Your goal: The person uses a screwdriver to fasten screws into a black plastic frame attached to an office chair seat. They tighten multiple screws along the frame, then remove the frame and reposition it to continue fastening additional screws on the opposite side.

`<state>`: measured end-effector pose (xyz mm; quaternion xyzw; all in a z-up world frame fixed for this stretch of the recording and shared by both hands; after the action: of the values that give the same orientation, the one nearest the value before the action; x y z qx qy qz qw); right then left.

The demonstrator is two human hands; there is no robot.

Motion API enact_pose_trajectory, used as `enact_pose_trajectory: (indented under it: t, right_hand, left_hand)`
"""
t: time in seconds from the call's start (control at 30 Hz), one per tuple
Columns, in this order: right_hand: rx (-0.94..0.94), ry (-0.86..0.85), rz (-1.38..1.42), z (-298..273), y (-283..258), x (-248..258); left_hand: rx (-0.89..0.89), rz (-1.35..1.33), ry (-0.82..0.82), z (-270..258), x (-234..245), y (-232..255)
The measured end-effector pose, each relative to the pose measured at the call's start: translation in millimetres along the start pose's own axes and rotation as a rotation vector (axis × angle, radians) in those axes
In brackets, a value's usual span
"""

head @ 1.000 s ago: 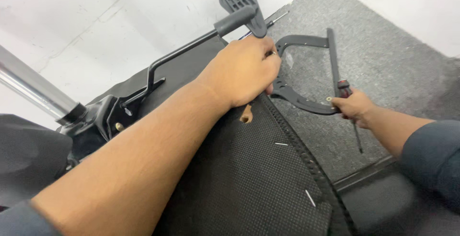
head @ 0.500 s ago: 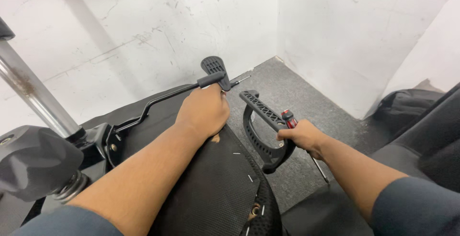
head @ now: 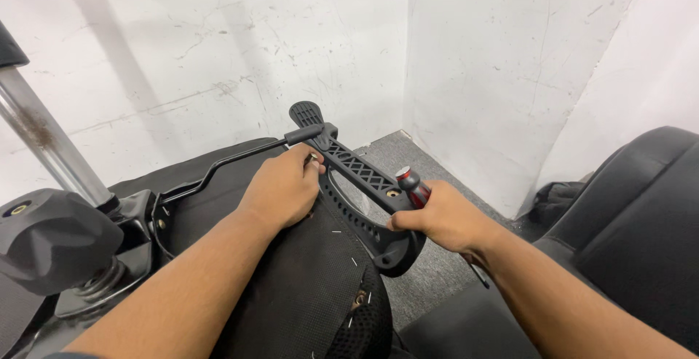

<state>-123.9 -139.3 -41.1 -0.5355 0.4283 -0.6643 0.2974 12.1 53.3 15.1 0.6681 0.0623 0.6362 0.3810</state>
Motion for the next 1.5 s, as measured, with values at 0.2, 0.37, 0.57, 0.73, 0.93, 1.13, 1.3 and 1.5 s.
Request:
enact_pose_trajectory:
  t: [0.2, 0.37, 0.57, 0.73, 0.93, 1.13, 1.3, 1.5]
  right_hand:
    - [0.012, 0.004, 0.022, -30.6, -43.9, -6.3]
    - [0.022, 0.019, -0.004, -50.8, -66.3, -12.1]
    - [0.081, 0.027, -0.023, -72.0, -93.1, -20.2]
    - [0.144, 0.035, -0.064, -87.8, -119.8, -30.7]
    - [0.207, -0.015, -0.151, -103.8, -141.2, -41.6]
    - [0.246, -0.062, -0.206, -114.9, -146.7, -45.2]
    - [0.176, -0.122, -0.523, -111.6, -143.3, -41.5]
    - [0.348, -0.28, -0.601, -94.5, -139.5, -35.7]
  left_hand:
    - [0.035, -0.114, 0.03, -20.3, 20.6, 2.1]
    - [0.167, -0.215, -0.021, -44.5, 34.8, 4.7]
    - [0.109, -0.261, 0.037, -63.8, 47.2, 2.7]
    - [0.01, -0.308, 0.191, -74.9, 58.9, -5.6]
    - [0.078, -0.235, 0.216, -82.6, 70.3, -15.2]
    - [0.079, -0.177, 0.15, -84.5, 73.2, -13.3]
    - [0.115, -0.13, 0.105, -85.8, 74.6, -12.4]
    - [0.105, -0.162, 0.063, -81.5, 73.1, -13.9]
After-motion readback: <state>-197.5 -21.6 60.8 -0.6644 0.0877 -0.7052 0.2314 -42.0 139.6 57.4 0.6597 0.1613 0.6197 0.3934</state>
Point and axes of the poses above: each hand's wrist, its own z-axis towards the middle knuckle, its own x-axis out of the back of the hand, y = z × x, the point moved 5 cm from there along z, towards the middle knuckle, and after that the axes turned 11 degrees about x, right-handed, at the moved point
